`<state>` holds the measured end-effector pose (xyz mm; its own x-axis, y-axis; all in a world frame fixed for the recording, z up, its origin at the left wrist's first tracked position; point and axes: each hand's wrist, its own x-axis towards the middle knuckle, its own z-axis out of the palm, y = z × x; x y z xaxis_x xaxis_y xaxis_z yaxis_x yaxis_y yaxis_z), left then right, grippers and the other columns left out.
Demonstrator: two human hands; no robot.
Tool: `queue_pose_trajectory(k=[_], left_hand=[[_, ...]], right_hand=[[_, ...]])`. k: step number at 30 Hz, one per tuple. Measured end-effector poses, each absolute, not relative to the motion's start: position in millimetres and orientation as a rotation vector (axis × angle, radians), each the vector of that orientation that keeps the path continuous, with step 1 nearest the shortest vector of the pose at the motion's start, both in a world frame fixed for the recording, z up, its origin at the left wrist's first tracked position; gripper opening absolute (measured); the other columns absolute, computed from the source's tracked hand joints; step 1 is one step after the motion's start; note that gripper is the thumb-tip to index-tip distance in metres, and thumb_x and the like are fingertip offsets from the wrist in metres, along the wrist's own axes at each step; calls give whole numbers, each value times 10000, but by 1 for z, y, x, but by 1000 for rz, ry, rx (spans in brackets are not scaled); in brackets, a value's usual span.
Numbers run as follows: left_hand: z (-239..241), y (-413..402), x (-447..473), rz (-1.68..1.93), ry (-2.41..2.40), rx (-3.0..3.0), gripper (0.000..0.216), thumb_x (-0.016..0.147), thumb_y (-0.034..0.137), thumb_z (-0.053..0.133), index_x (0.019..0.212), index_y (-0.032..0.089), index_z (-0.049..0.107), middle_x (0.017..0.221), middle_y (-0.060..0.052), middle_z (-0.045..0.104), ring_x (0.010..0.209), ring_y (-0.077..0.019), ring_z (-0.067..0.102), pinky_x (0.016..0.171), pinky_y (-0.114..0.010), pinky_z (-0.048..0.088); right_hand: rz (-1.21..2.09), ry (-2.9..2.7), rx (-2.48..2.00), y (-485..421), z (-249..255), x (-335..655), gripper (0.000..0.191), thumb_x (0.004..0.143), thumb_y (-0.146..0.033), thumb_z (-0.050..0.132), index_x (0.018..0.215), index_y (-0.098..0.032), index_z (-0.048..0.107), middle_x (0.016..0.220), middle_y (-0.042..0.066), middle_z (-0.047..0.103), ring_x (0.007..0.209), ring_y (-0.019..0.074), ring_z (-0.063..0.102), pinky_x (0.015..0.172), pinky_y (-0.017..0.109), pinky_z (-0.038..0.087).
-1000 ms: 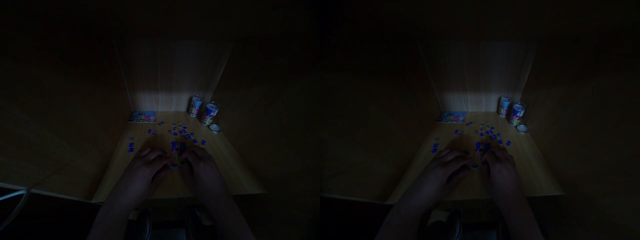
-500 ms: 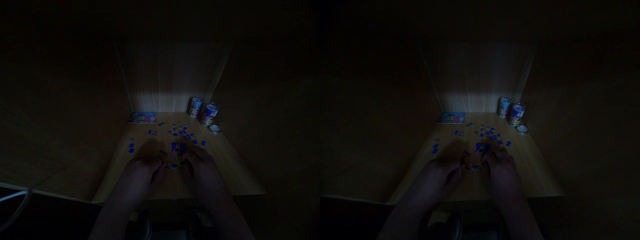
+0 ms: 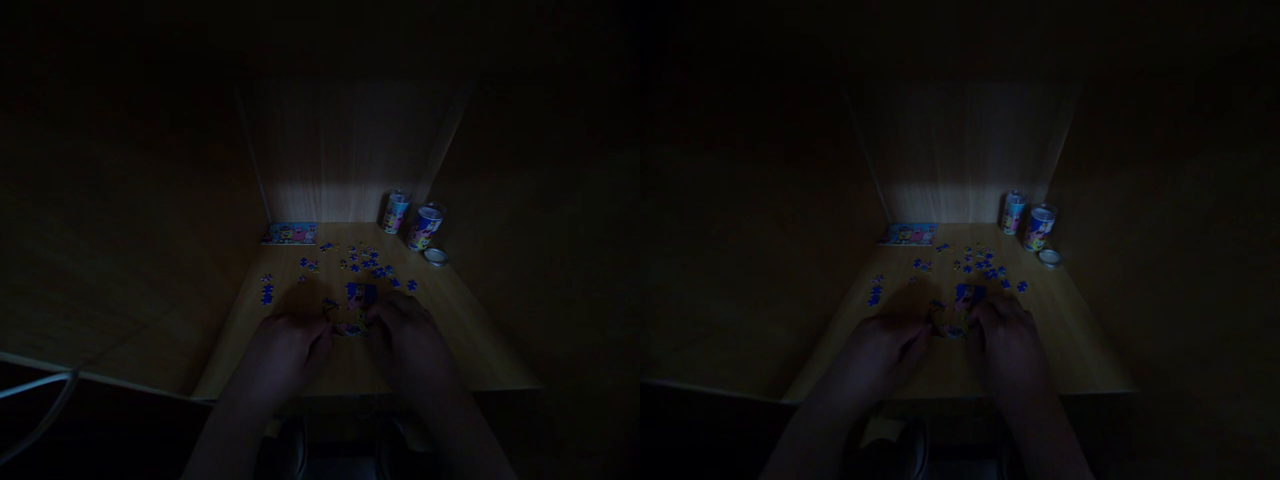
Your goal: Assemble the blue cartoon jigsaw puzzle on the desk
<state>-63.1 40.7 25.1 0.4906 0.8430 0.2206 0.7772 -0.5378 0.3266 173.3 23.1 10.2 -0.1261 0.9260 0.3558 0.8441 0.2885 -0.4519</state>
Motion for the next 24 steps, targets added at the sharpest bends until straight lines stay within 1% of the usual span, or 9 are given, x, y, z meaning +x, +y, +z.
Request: queue_pose_trajectory(k=[6, 14, 18, 22, 24], left_hand=[[24, 41, -63, 531, 1401, 2568, 304, 1055, 271, 568, 788, 224, 705, 692, -1, 746, 603, -156, 659, 594, -327, 312], [26, 40, -63, 509, 1411, 2549, 273, 1039, 261, 588, 805, 231, 723, 728, -6, 768, 627, -166, 677, 602, -323, 323], [27, 40, -62, 505, 1422, 2564, 284, 1040, 268, 588, 790, 229, 717, 695, -4, 752, 592, -163, 655, 590, -324, 309], [25, 40, -62, 530, 1409, 2583, 246, 1028, 259, 600, 819, 237, 727, 729, -1, 773, 616, -168, 674, 594, -322, 316], [24, 41, -63, 531, 1416, 2583, 260, 1032, 255, 592, 805, 236, 720, 718, 2, 766, 617, -168, 678, 597, -321, 324]], right_hand=[[159, -2000, -1562, 24, 7, 174, 126, 956, -142, 595, 941, -225, 687, 1037, 88, 714, 1027, 305, 644, 904, 462, 508], [139, -1992, -1540, 24, 6, 175, 128, 953, -138, 600, 944, -234, 684, 1042, 86, 718, 1033, 294, 648, 922, 444, 516], [130, -2002, -1539, 25, 5, 175, 128, 952, -137, 595, 941, -230, 682, 1033, 82, 712, 1016, 293, 646, 916, 449, 509], [156, -2001, -1551, 24, 6, 175, 136, 950, -128, 592, 956, -225, 686, 1041, 82, 710, 1045, 301, 639, 921, 451, 510], [162, -1999, -1555, 24, 7, 175, 132, 949, -125, 599, 955, -226, 684, 1048, 81, 712, 1055, 301, 639, 924, 449, 507]])
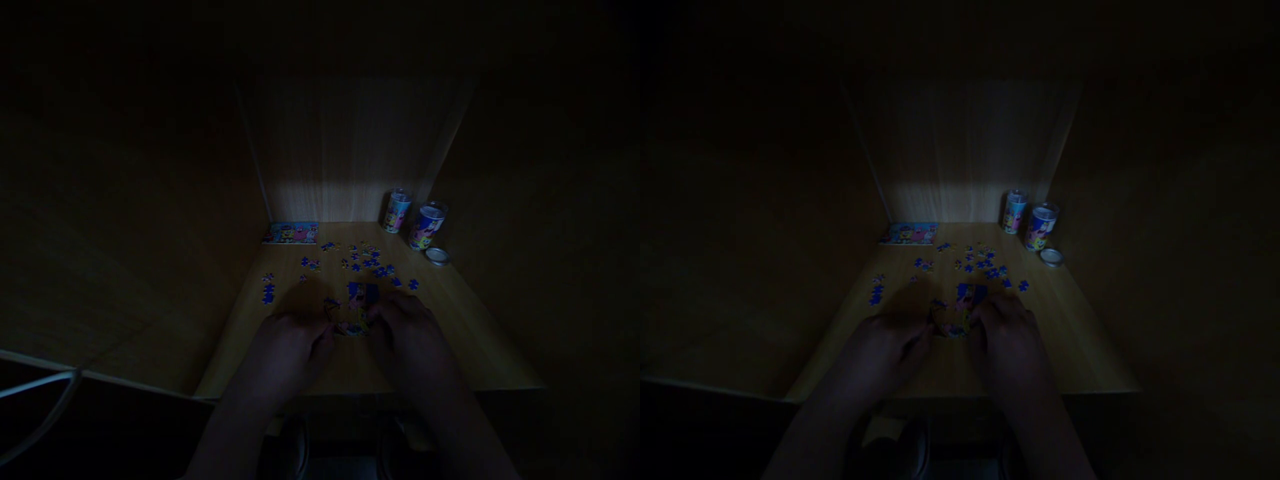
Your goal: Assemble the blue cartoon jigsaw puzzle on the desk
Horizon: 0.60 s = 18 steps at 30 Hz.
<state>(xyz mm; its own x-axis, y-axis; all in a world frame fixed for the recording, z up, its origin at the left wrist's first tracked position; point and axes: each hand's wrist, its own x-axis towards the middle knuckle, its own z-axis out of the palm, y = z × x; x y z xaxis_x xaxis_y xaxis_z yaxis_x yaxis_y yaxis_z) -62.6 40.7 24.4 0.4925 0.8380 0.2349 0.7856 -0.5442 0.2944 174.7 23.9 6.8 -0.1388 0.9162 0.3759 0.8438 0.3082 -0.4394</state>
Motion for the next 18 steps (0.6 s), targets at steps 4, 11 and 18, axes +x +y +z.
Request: queue_pose_trajectory(k=[4, 11, 18], left_hand=[[26, 40, -62, 501, 1435, 2569, 273, 1031, 260, 593, 784, 233, 703, 704, 3, 755, 621, -170, 681, 600, -323, 332], [29, 41, -61, 467, 1421, 2535, 283, 1046, 274, 584, 801, 228, 717, 731, -14, 763, 630, -174, 671, 607, -321, 346], [31, 40, -60, 492, 1422, 2485, 287, 1036, 247, 603, 777, 222, 725, 697, -2, 742, 604, -161, 652, 599, -318, 334]], right_hand=[[145, -2002, -1560, 24, 9, 174, 137, 949, -114, 603, 946, -227, 681, 1047, 81, 713, 1048, 297, 645, 917, 447, 504], [185, -1960, -1561, 25, 6, 175, 175, 978, -120, 594, 1022, -236, 718, 1094, 90, 742, 1071, 297, 676, 958, 462, 534], [180, -2175, -1502, 60, 55, 169, 182, 1040, -200, 618, 1052, -241, 795, 1086, 84, 800, 1000, 266, 738, 903, 406, 547]])
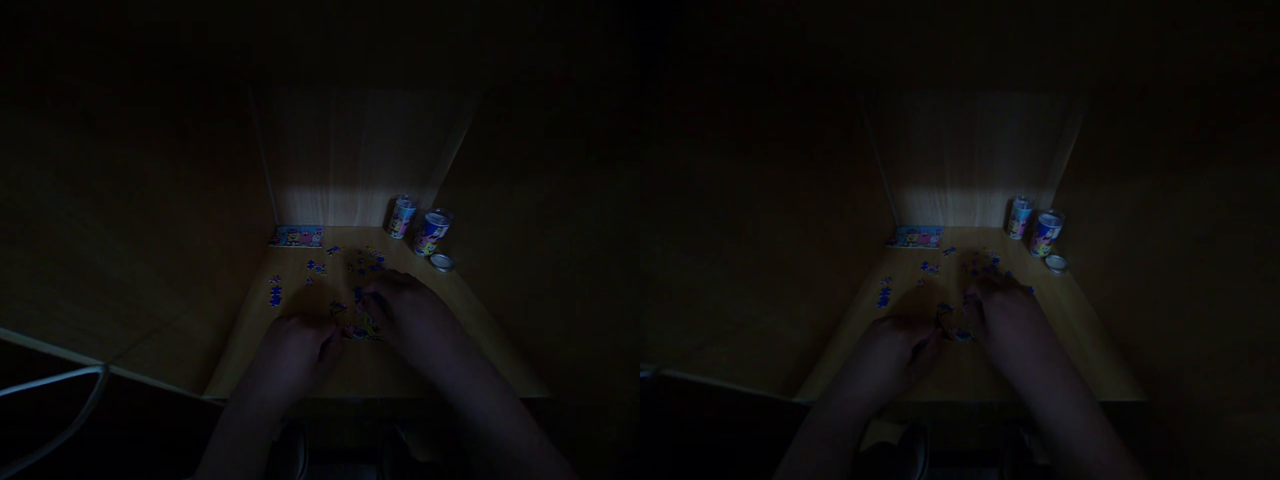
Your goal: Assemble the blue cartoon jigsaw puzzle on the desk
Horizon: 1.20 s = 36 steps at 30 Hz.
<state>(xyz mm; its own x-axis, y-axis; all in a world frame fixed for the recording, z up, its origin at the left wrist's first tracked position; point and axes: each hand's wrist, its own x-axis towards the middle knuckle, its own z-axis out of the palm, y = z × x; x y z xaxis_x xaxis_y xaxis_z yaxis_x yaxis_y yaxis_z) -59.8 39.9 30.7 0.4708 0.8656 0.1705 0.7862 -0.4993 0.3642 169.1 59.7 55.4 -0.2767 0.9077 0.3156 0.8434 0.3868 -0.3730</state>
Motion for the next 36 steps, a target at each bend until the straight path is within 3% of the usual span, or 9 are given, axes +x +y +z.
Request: queue_pose_trajectory(k=[3, 5, 11, 20, 26, 36], left_hand=[[31, 40, -60, 491, 1414, 2506, 266, 1010, 228, 620, 759, 216, 708, 696, -3, 736, 617, -166, 656, 602, -321, 319], [31, 41, -60, 468, 1409, 2509, 260, 999, 215, 627, 749, 214, 698, 706, -1, 739, 630, -168, 666, 603, -322, 311], [33, 40, -60, 455, 1412, 2508, 282, 1018, 232, 622, 749, 215, 703, 720, -1, 751, 635, -169, 676, 599, -329, 305], [34, 38, -58, 478, 1426, 2520, 296, 1039, 267, 622, 767, 218, 726, 708, -11, 745, 621, -177, 655, 581, -328, 303], [33, 38, -58, 464, 1420, 2532, 265, 1013, 235, 646, 762, 215, 727, 723, -14, 755, 638, -180, 668, 590, -327, 312], [28, 40, -60, 494, 1413, 2520, 291, 1019, 262, 624, 750, 217, 724, 680, -15, 735, 576, -158, 610, 575, -327, 291]], right_hand=[[141, -2449, -1427, 104, 82, 150, 202, 1043, -210, 614, 1046, -217, 816, 1086, 113, 805, 978, 274, 743, 840, 382, 528], [148, -2579, -1343, 137, 88, 134, 217, 1055, -228, 629, 1163, -204, 817, 1201, 133, 798, 1074, 283, 735, 892, 372, 525], [170, -2667, -1305, 196, 58, 113, 215, 1053, -187, 634, 1111, -188, 841, 1257, 138, 802, 1142, 263, 729, 960, 338, 509], [198, -2629, -1231, 192, 41, 134, 211, 1036, -186, 647, 1142, -193, 830, 1175, 128, 807, 1068, 266, 740, 910, 352, 517], [271, -2666, -1100, 193, 38, 133, 174, 1020, -178, 690, 1115, -235, 824, 1174, 75, 802, 1116, 229, 726, 986, 337, 507], [384, -2625, -1227, 191, 42, 141, 155, 980, -165, 682, 1062, -186, 812, 1083, 99, 811, 938, 232, 742, 827, 324, 520]])
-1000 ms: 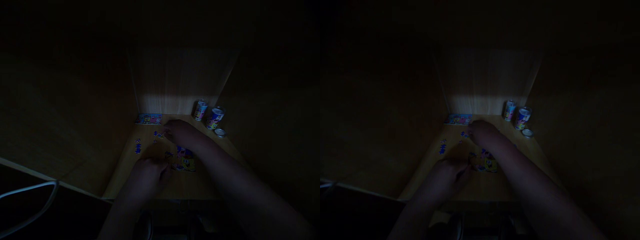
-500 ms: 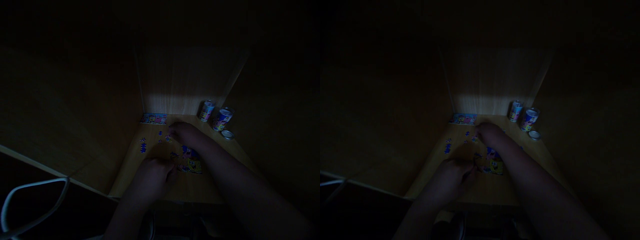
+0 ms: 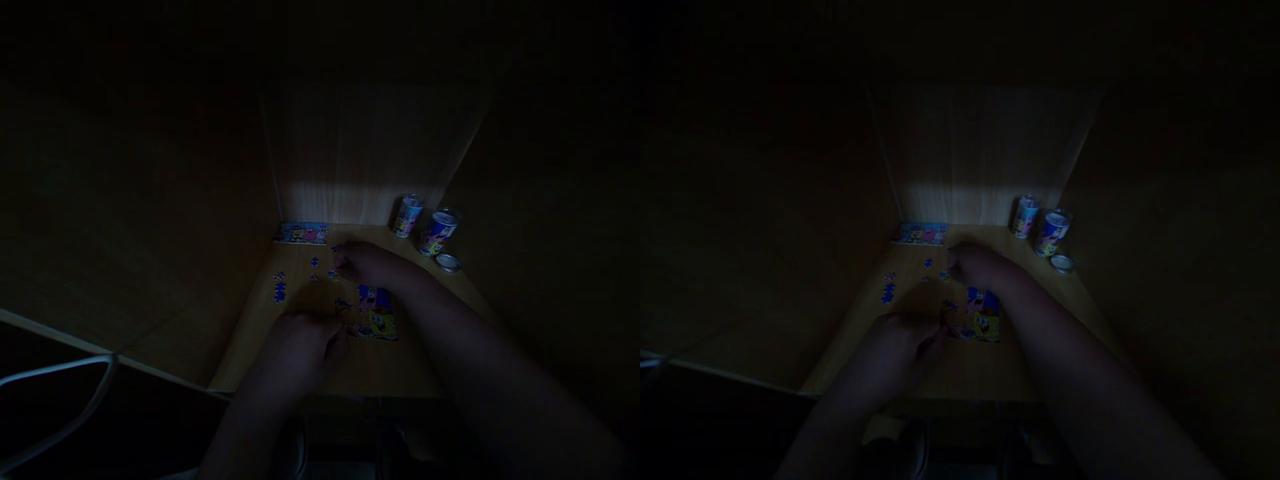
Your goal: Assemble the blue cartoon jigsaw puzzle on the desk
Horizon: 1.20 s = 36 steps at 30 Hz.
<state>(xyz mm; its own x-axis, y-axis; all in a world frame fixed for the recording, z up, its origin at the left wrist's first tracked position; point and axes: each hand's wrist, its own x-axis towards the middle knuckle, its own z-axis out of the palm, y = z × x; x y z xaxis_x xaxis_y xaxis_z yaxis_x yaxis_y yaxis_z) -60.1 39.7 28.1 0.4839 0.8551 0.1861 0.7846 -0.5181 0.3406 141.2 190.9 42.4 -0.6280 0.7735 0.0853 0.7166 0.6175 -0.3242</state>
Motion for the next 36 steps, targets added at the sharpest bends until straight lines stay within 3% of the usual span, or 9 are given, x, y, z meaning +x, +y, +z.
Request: queue_pose_trajectory(k=[9, 16, 20, 25, 31, 36], left_hand=[[28, 40, -60, 506, 1415, 2513, 281, 1008, 244, 629, 733, 217, 680, 663, 3, 711, 574, -151, 606, 580, -317, 275], [25, 40, -61, 510, 1423, 2527, 293, 1018, 271, 615, 741, 221, 695, 680, -8, 734, 594, -165, 635, 580, -325, 276], [27, 41, -60, 514, 1421, 2525, 304, 1030, 272, 605, 746, 221, 700, 672, -8, 728, 585, -165, 633, 578, -328, 290], [27, 41, -59, 522, 1425, 2521, 309, 1031, 278, 606, 739, 223, 692, 648, -3, 703, 563, -162, 609, 569, -334, 290], [26, 41, -60, 538, 1404, 2526, 319, 1031, 281, 594, 729, 222, 679, 638, 0, 703, 546, -156, 610, 560, -326, 299], [26, 41, -60, 539, 1421, 2543, 306, 1031, 295, 600, 752, 229, 707, 683, -5, 745, 587, -171, 664, 576, -324, 326]], right_hand=[[540, -2548, -1200, 196, 41, 142, 92, 918, -142, 777, 990, -192, 805, 1044, 69, 830, 971, 225, 755, 848, 305, 519], [718, -2333, -1157, 201, 39, 147, 170, 963, -131, 727, 1113, -190, 780, 1063, 54, 825, 978, 188, 755, 899, 319, 549], [897, -2219, -1105, 204, 40, 145, 102, 987, -182, 723, 1067, -205, 782, 1078, 42, 833, 1022, 190, 758, 950, 341, 574], [1129, -2042, -1066, 202, 42, 142, 79, 995, -239, 737, 1070, -213, 739, 1047, 36, 830, 930, 172, 773, 855, 314, 629], [1663, -1605, -958, 197, 47, 147, 137, 879, -269, 885, 945, -225, 774, 991, 31, 829, 939, 171, 782, 884, 298, 645], [1577, -1621, -1053, 197, 52, 148, 101, 854, -241, 894, 918, -217, 820, 934, 15, 822, 808, 127, 723, 740, 223, 598]])
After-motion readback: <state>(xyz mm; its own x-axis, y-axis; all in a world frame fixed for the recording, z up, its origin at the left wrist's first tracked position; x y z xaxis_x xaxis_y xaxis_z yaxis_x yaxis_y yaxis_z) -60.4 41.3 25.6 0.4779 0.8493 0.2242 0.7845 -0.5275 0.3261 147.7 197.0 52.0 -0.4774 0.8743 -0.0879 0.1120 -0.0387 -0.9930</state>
